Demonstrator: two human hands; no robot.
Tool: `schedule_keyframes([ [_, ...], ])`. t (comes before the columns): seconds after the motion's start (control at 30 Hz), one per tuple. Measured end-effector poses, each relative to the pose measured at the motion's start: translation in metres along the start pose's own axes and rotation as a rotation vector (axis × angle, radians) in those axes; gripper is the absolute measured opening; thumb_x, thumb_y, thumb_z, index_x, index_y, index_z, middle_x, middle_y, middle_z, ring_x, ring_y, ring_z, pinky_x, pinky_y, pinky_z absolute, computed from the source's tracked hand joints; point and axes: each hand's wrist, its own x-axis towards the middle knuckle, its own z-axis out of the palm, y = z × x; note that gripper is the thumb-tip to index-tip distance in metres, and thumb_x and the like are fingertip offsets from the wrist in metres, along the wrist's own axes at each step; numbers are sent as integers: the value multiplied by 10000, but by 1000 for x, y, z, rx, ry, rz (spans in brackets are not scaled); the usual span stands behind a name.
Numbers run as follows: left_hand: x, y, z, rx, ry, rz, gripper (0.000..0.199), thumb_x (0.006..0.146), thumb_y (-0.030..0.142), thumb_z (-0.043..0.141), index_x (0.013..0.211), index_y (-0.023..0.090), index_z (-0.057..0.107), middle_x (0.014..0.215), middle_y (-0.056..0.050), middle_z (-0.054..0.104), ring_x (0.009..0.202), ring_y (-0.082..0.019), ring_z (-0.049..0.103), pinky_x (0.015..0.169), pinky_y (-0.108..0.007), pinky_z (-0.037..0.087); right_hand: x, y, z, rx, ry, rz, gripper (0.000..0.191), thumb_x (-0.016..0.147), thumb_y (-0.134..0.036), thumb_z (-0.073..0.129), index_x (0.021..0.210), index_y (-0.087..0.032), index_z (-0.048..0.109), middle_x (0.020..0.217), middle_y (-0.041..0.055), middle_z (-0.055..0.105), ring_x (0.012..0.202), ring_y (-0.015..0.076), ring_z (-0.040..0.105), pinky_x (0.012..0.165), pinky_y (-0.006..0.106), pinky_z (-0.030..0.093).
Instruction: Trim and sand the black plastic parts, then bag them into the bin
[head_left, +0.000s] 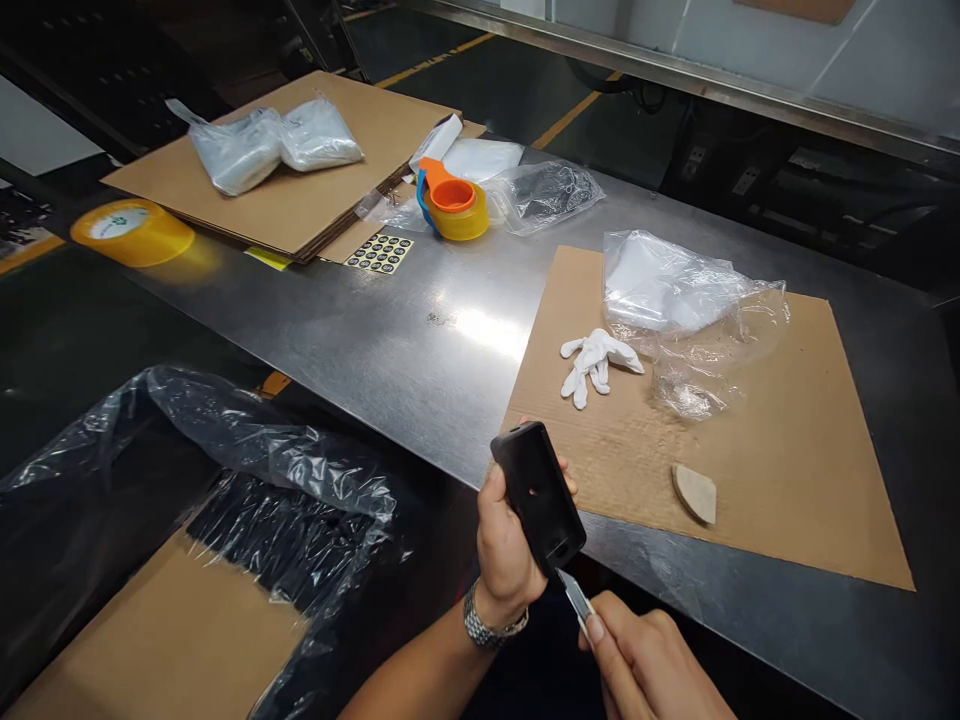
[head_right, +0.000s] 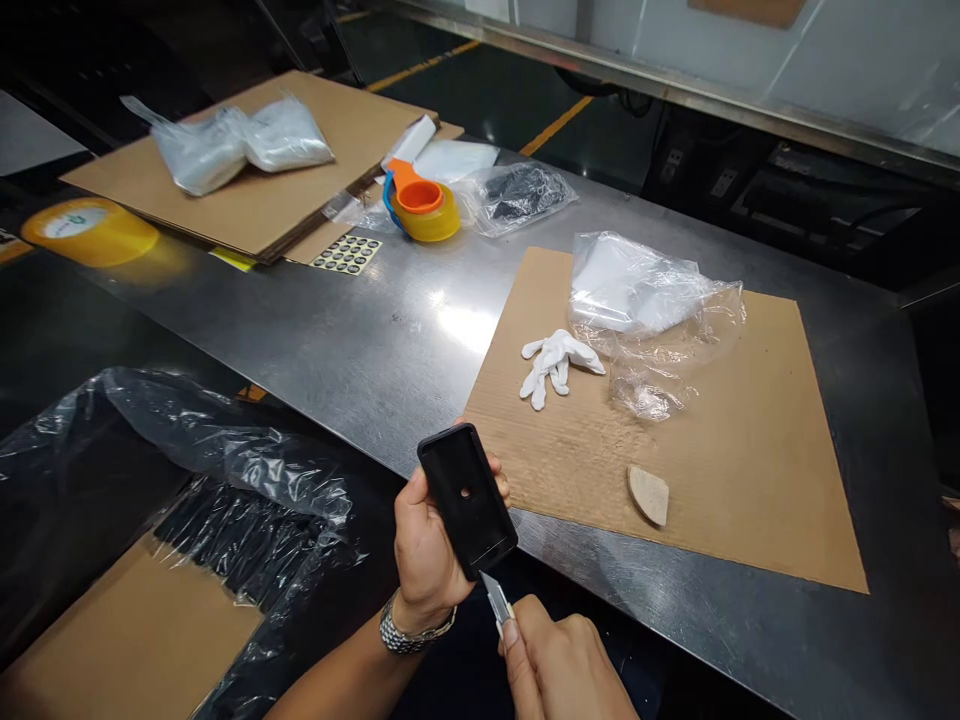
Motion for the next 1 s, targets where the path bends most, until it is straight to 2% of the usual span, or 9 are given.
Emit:
schedule_keyframes([
  [0.1, 0, -1, -1, 1, -1, 24, 408, 835, 431, 374, 1171, 234, 498, 736, -21, 625, 601, -140, 560, 564, -241, 439, 2, -1, -3, 45, -50, 35, 416, 950, -396, 227, 685, -231, 502, 472, -41, 541, 453, 120, 528, 455, 211, 367],
  [0.27, -1, -3, -4, -12, 2, 38, 434, 835, 440, 373, 1188, 223, 502, 748, -29, 635, 612, -147, 573, 577, -250, 457, 6, -4, -13, 131, -225, 39, 379, 947, -370, 249, 740, -231, 535, 445, -51, 520, 493, 120, 548, 499, 199, 400],
  [0.43, -2, -3, -5, -28, 26, 48, 461, 833, 439, 385, 1218, 211, 492, 757, -39, 645, 603, -149, 584, 564, -250, 463, 7, -8, -12, 151, -161, 26, 416, 949, -398, 230, 738, -240, 551, 472, -51, 553, 522, 119, 565, 522, 192, 417],
  [0.57, -2, -4, -6, -41, 41, 73, 446, 839, 437, 365, 1219, 241, 492, 744, -28, 642, 596, -150, 583, 580, -259, 469, 5, -8, -6, 234, -148, 43, 423, 951, -408, 223, 724, -232, 533, 391, -73, 475, 384, 93, 485, 461, 175, 394],
  [0.67, -2, -4, -7, -80, 31, 88, 435, 829, 449, 368, 1203, 274, 506, 744, -19, 634, 603, -151, 578, 571, -259, 466, 2, -5, 0, 142, 5, -4, 358, 948, -376, 256, 809, -221, 547, 436, -57, 504, 375, 98, 485, 421, 190, 377],
  [0.77, -2, -3, -7, -135, 44, 114, 435, 808, 461, 393, 1183, 283, 524, 748, -17, 617, 611, -151, 571, 571, -259, 465, -1, -2, 5, -83, 228, -155, 307, 942, -278, 275, 1009, -172, 555, 543, -9, 579, 425, 116, 536, 396, 213, 362],
  [0.83, -2, -4, -6, -159, 59, 141, 429, 799, 464, 404, 1168, 290, 534, 746, -16, 607, 613, -149, 562, 582, -264, 467, -2, -2, 6, -261, 335, -269, 303, 927, -183, 297, 1080, -119, 549, 540, -7, 572, 415, 110, 537, 369, 224, 334],
  [0.9, -2, -4, -7, -167, 60, 170, 438, 788, 469, 407, 1172, 296, 531, 741, -19, 603, 610, -152, 553, 583, -273, 468, -1, -5, 5, -434, 418, -352, 291, 896, -110, 339, 1066, -84, 574, 491, -28, 525, 382, 94, 509, 341, 233, 292],
  [1.0, -2, -4, -7, -170, 60, 201, 467, 765, 480, 415, 1180, 295, 526, 730, -27, 606, 602, -159, 550, 578, -286, 469, 0, -10, 2, -594, 497, -392, 275, 868, -60, 379, 1007, -63, 616, 439, -55, 456, 347, 72, 464, 329, 230, 258],
])
